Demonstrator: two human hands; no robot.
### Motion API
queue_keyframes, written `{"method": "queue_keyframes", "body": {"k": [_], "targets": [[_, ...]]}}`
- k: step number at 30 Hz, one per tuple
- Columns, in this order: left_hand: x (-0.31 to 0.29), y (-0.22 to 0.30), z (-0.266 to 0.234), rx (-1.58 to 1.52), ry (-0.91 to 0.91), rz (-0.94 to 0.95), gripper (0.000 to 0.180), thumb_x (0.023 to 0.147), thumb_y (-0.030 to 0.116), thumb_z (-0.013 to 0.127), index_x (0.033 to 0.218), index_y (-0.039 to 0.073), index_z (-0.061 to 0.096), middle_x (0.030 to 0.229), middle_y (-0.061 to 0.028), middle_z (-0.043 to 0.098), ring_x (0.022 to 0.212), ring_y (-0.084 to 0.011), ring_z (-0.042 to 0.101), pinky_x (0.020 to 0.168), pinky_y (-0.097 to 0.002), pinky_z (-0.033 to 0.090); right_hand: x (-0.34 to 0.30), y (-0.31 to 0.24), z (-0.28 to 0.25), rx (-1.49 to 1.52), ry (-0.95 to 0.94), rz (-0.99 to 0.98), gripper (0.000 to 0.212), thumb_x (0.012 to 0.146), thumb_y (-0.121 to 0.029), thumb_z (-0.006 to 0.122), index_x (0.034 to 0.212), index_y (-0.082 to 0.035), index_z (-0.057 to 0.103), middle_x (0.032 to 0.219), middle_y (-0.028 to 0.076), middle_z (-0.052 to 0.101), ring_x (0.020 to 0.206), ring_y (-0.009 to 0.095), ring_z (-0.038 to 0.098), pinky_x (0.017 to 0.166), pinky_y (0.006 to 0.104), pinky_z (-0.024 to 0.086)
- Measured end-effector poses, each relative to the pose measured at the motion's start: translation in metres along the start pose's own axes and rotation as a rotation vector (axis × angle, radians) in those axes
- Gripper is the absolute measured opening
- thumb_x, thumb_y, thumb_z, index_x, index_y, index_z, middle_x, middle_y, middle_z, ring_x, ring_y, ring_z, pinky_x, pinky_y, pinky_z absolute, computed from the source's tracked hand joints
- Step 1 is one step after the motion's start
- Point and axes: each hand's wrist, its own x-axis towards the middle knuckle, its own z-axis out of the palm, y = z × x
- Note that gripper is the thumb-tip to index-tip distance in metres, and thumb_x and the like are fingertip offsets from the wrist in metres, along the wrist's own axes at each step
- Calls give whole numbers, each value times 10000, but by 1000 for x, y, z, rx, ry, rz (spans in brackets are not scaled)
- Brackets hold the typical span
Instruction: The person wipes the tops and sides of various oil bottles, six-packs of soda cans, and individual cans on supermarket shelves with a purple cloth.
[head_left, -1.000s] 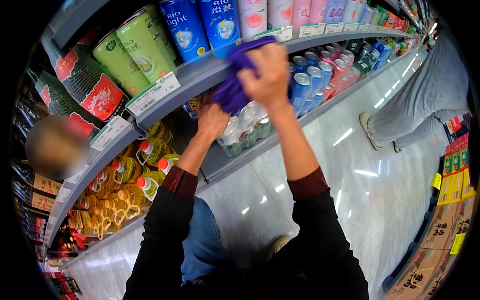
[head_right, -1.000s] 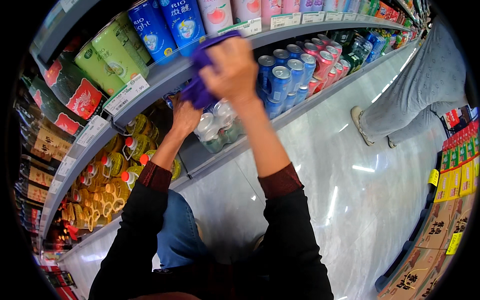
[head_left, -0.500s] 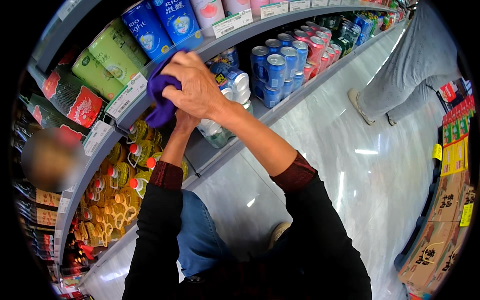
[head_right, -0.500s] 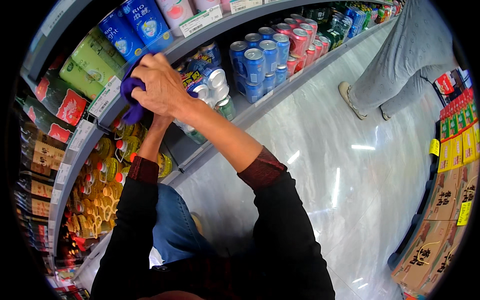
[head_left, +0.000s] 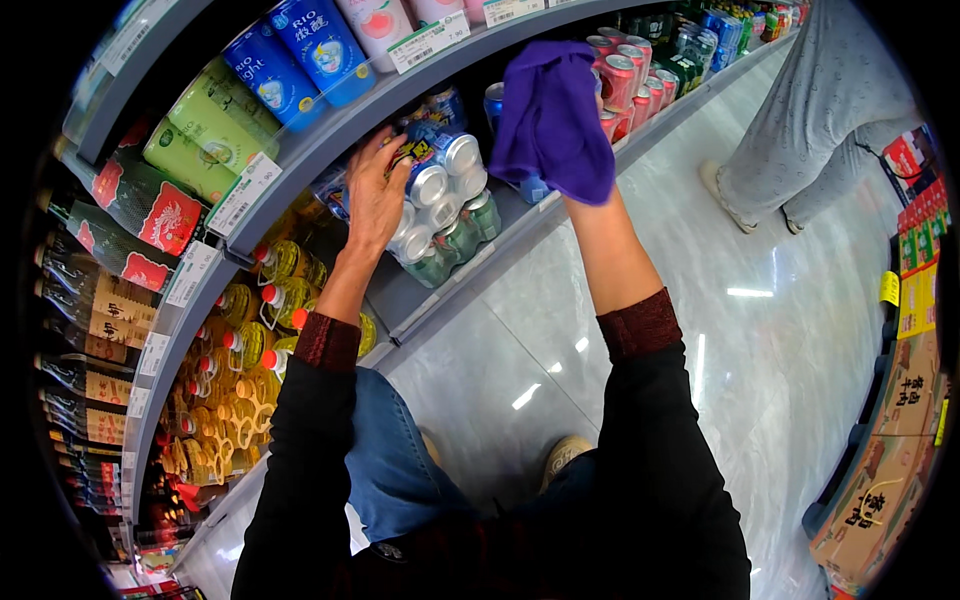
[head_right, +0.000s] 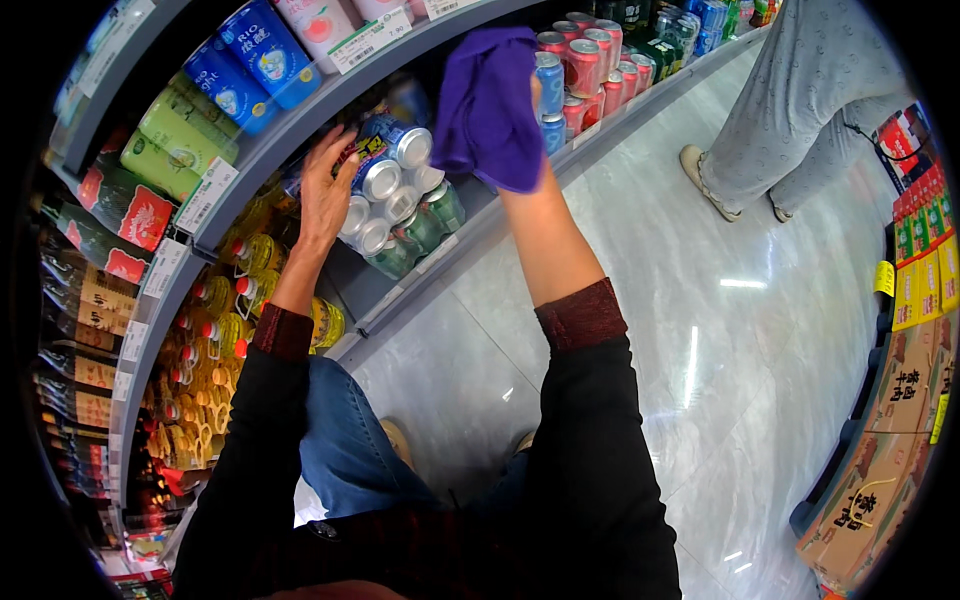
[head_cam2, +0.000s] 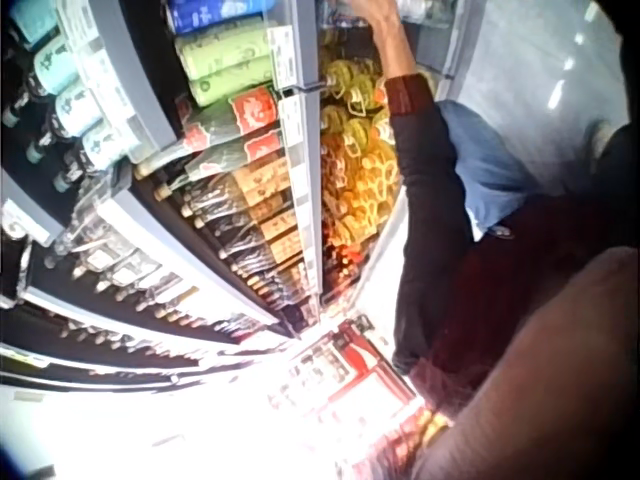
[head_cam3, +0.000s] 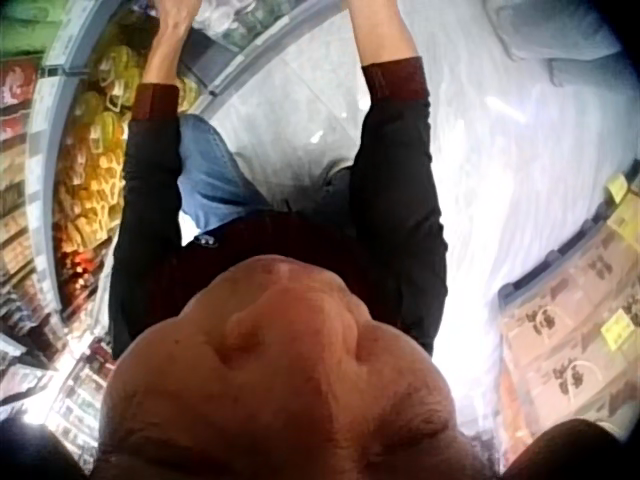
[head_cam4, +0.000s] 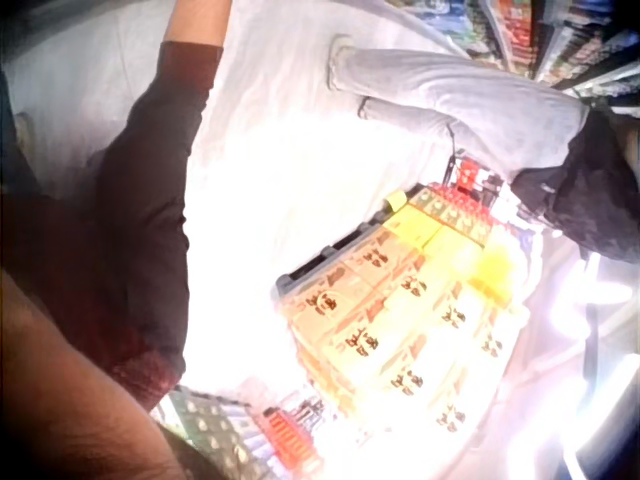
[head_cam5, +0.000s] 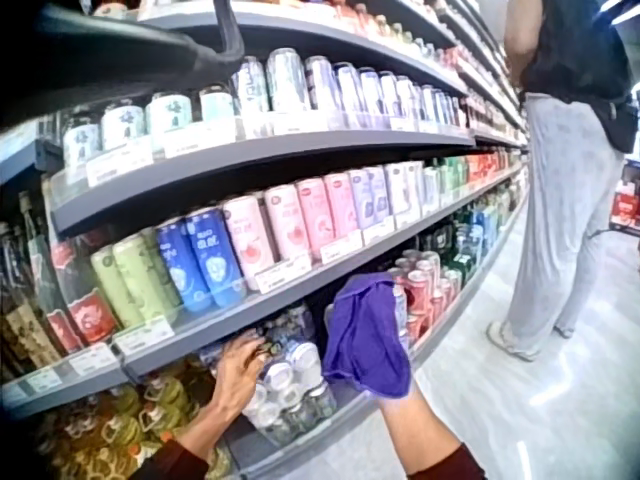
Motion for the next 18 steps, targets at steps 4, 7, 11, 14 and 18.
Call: {"method": "queue_keyframes", "body": {"k": [4, 7, 11, 14, 18], "targets": [[15, 25, 21, -18, -60, 89, 389, 875, 198, 594, 1228, 36, 610, 1395, -187, 477, 1306, -370, 402, 1103, -432, 292, -3, -12, -18, -798, 13, -296, 196, 782, -83, 627, 968, -23, 618, 991, 166, 636, 946, 352, 595, 844, 382, 470], [39, 46, 50, 5, -153, 60, 408, 903, 257, 558, 1222, 6, 604, 1401, -247, 444, 1324, -395, 375, 1103, -441, 288, -1, -4, -46, -899, 165, -336, 106, 780, -41, 611, 886, -39, 600, 920, 143, 651, 857, 335, 626, 764, 356, 484], [86, 50, 103, -12, -278, 75, 475, 938, 320, 470, 1258, -17, 565, 1416, -278, 409, 1355, -413, 328, 1121, -448, 262, -7, 28, -64, -482, 434, -68, 197, 883, -182, 545, 973, -22, 616, 947, 109, 655, 858, 266, 622, 771, 320, 483], [112, 30, 137, 80, -318, 44, 526, 948, 346, 418, 1309, -25, 509, 1444, -265, 377, 1382, -417, 282, 1143, -462, 224, -3, 51, -61, 53, 531, 167, 361, 970, -321, 483, 1096, -4, 599, 1010, 78, 646, 900, 198, 614, 812, 290, 475], [123, 29, 185, 161, -165, -113, 571, 948, 370, 397, 1359, -25, 435, 1483, -236, 333, 1401, -417, 244, 1149, -535, 161, 8, 81, -52, 156, 451, 323, 478, 982, -363, 481, 1259, 24, 525, 1184, 76, 590, 1044, 183, 574, 916, 276, 439]]}}
